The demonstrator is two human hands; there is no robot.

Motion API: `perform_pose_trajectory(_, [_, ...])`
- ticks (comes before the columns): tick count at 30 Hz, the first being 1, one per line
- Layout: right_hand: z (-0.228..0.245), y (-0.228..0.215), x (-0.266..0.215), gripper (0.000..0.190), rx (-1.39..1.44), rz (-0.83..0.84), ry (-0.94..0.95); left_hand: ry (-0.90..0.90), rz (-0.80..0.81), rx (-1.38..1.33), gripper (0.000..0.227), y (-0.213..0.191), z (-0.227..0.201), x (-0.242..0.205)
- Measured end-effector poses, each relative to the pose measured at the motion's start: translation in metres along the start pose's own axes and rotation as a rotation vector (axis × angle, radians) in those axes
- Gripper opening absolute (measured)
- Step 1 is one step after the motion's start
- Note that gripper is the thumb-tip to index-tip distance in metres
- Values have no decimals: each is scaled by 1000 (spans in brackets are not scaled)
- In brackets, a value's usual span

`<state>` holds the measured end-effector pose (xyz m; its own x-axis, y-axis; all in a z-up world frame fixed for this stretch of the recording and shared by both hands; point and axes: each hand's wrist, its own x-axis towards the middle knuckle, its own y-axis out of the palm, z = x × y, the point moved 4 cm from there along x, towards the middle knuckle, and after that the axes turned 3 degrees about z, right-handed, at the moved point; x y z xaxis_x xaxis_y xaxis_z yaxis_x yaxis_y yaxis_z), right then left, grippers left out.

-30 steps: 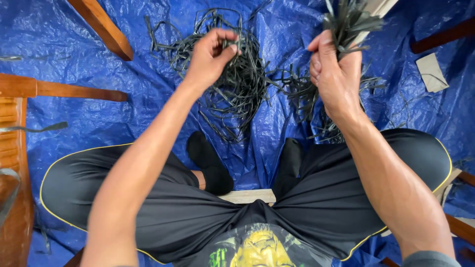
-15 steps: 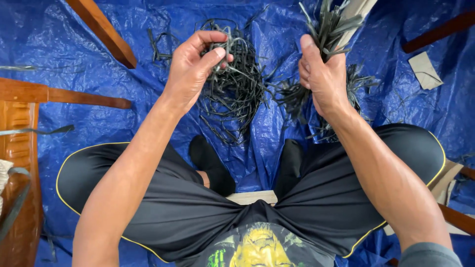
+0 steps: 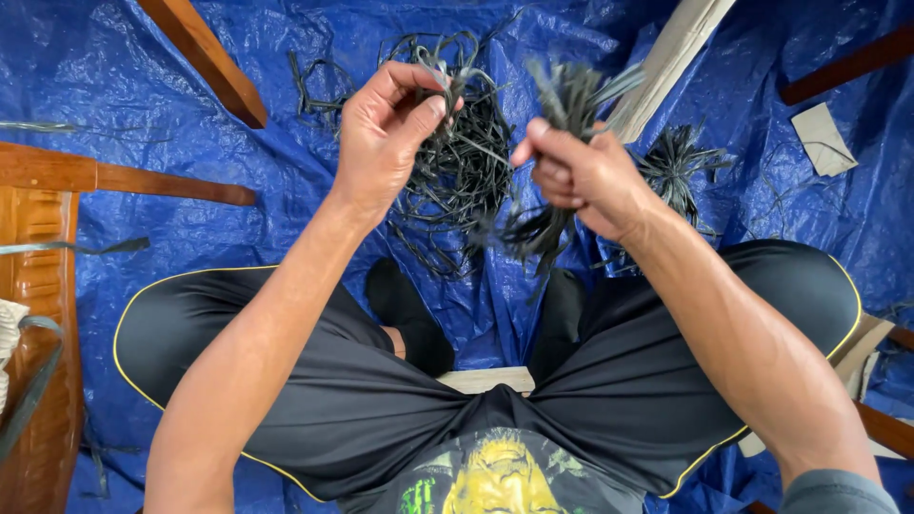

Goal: The person bundles and ties small black plastic strips into organized bunches.

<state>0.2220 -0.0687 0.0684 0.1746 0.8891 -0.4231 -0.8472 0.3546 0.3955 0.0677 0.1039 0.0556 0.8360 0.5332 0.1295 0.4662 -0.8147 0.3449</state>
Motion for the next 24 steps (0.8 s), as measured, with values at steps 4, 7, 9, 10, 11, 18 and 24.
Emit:
perform_pose_trajectory(4, [3,22,-4,32,-31,67,24,73,-18,54,10,11,2,-2])
perform_pose_trajectory(7, [5,24,-5,41,10,-35,-1,91,10,172,9,23,-4,-8])
perform_pose_trajectory(9, [3,17,-2,47,162,-74,-34,109,71,313,8,33,-9,-13])
perform_pose_trajectory(10, [3,14,-2,47,163,-75,-35,109,72,313,8,35,-11,-12])
perform_pose_trajectory(11, [3,10,-1,44,168,-106,-59,121,93,380,9,38,-13,-13])
perform_pose_trajectory(18, [5,-9,1,26,125,-229,-236,176,84,572,11,41,-17,-13])
perform_pose_trajectory(24, [16,-25,-7,29,31,-370,-578,131,-90,421,10,20,0,-9])
